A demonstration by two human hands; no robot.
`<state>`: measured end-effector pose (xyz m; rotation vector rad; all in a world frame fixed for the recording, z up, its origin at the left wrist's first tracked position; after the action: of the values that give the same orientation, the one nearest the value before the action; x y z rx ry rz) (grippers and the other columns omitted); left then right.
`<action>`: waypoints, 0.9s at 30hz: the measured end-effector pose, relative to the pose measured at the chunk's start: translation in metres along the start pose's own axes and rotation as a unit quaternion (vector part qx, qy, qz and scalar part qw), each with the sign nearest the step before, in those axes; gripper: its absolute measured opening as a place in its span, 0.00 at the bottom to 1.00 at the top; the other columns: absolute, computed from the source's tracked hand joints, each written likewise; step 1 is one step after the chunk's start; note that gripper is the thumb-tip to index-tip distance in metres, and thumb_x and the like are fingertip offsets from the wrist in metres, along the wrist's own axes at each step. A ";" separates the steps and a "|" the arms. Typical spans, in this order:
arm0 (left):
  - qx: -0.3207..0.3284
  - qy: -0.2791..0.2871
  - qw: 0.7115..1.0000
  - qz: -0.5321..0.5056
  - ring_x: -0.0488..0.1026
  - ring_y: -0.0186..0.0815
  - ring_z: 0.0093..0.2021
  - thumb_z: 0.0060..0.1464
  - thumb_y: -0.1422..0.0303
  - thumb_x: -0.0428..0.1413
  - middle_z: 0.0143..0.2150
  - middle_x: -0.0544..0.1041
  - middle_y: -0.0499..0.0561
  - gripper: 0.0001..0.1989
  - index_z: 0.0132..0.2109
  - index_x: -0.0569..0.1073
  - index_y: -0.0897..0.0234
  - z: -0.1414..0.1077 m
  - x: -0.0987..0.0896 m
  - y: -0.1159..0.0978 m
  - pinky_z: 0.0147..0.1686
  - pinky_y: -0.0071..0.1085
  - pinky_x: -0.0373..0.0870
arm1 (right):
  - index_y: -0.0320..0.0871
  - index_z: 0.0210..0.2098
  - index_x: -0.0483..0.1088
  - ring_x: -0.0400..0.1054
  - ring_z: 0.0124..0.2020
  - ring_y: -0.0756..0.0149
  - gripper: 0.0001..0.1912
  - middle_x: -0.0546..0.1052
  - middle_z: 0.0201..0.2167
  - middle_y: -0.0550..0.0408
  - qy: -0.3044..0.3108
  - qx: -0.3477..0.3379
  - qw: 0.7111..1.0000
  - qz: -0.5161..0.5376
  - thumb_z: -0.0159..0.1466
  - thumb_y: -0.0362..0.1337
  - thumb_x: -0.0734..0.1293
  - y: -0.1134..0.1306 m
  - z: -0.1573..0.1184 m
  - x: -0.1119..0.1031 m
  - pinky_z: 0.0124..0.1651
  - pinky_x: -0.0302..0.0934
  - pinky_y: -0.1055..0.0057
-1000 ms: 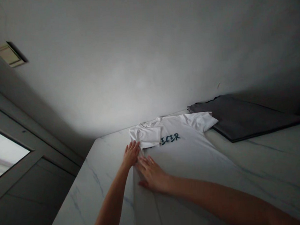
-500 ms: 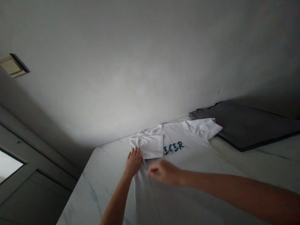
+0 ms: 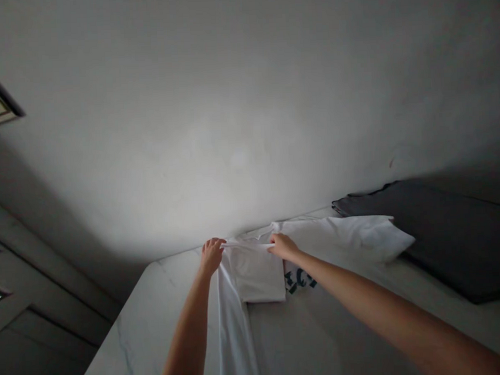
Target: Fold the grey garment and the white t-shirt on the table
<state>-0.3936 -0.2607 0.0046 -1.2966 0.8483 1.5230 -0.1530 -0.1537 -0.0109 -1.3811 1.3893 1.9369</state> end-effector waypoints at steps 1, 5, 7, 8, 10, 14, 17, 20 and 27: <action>-0.004 0.012 1.000 0.000 0.63 0.40 0.59 0.60 0.72 0.51 0.57 0.70 0.51 0.14 0.51 0.71 0.52 0.006 0.001 0.000 0.58 0.42 0.57 | 0.43 0.40 0.73 0.72 0.45 0.60 0.09 0.79 0.42 0.48 -0.010 0.001 1.000 0.006 0.60 0.36 0.69 0.001 0.000 0.002 0.39 0.59 0.73; -0.015 0.050 0.999 -0.004 0.63 0.43 0.58 0.58 0.66 0.55 0.55 0.69 0.52 0.08 0.45 0.73 0.54 0.019 0.007 -0.003 0.57 0.45 0.56 | 0.41 0.49 0.66 0.72 0.45 0.61 0.12 0.78 0.43 0.47 -0.047 0.004 0.998 0.028 0.67 0.36 0.62 0.004 -0.003 0.008 0.39 0.58 0.72; -0.019 0.058 0.998 -0.011 0.63 0.42 0.57 0.57 0.67 0.55 0.55 0.69 0.52 0.07 0.44 0.72 0.55 0.021 0.008 -0.002 0.56 0.43 0.57 | 0.40 0.50 0.64 0.72 0.45 0.61 0.11 0.78 0.43 0.46 -0.074 0.004 0.996 0.049 0.69 0.35 0.60 0.005 -0.005 0.011 0.39 0.58 0.72; -0.022 0.059 0.998 -0.015 0.64 0.41 0.57 0.58 0.67 0.55 0.55 0.69 0.52 0.06 0.44 0.72 0.56 0.021 0.008 -0.002 0.55 0.42 0.57 | 0.40 0.50 0.64 0.72 0.44 0.61 0.10 0.78 0.42 0.46 -0.088 0.004 0.994 0.061 0.69 0.34 0.59 0.006 -0.006 0.012 0.39 0.58 0.72; -0.029 0.056 0.998 -0.022 0.64 0.41 0.56 0.59 0.68 0.53 0.54 0.69 0.51 0.06 0.44 0.71 0.56 0.019 0.007 -0.001 0.53 0.40 0.58 | 0.40 0.49 0.63 0.72 0.44 0.60 0.10 0.78 0.42 0.46 -0.109 0.007 0.991 0.077 0.69 0.34 0.59 0.007 -0.008 0.013 0.39 0.58 0.72; -0.035 0.041 0.998 -0.029 0.64 0.39 0.56 0.61 0.68 0.50 0.53 0.70 0.51 0.07 0.45 0.70 0.57 0.015 0.008 -0.001 0.53 0.38 0.58 | 0.39 0.49 0.63 0.72 0.45 0.59 0.09 0.78 0.43 0.45 -0.111 0.022 0.991 0.066 0.70 0.34 0.58 0.008 -0.011 0.011 0.40 0.58 0.71; -0.038 0.036 0.998 -0.022 0.65 0.40 0.55 0.61 0.68 0.51 0.52 0.72 0.51 0.05 0.43 0.70 0.58 0.015 0.009 -0.003 0.52 0.39 0.59 | 0.40 0.48 0.64 0.72 0.46 0.58 0.09 0.78 0.44 0.44 -0.088 0.040 0.994 0.050 0.70 0.34 0.58 0.009 -0.015 0.009 0.41 0.59 0.70; -0.035 0.022 0.999 -0.008 0.65 0.41 0.54 0.60 0.69 0.51 0.51 0.72 0.52 0.06 0.44 0.71 0.58 0.013 0.008 -0.010 0.51 0.41 0.59 | 0.39 0.51 0.62 0.73 0.47 0.56 0.13 0.78 0.45 0.42 -0.066 0.057 0.995 0.038 0.70 0.36 0.59 0.012 -0.021 0.005 0.41 0.60 0.69; -0.030 -0.048 0.998 0.030 0.63 0.44 0.54 0.61 0.74 0.45 0.52 0.69 0.57 0.12 0.49 0.69 0.63 -0.026 0.004 -0.052 0.53 0.42 0.61 | 0.36 0.65 0.49 0.71 0.50 0.51 0.41 0.75 0.50 0.38 0.027 0.032 0.998 0.049 0.61 0.46 0.69 0.016 -0.068 -0.008 0.44 0.63 0.66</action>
<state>-0.3361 -0.2665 -0.0009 -1.2406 0.7920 1.6547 -0.1282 -0.2180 0.0023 -1.3687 1.5567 1.9105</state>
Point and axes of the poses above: each hand's wrist, its own z-axis towards the middle knuckle, its own x-axis out of the palm, y = z × x, the point moved 2 cm from there along z, towards the middle knuckle
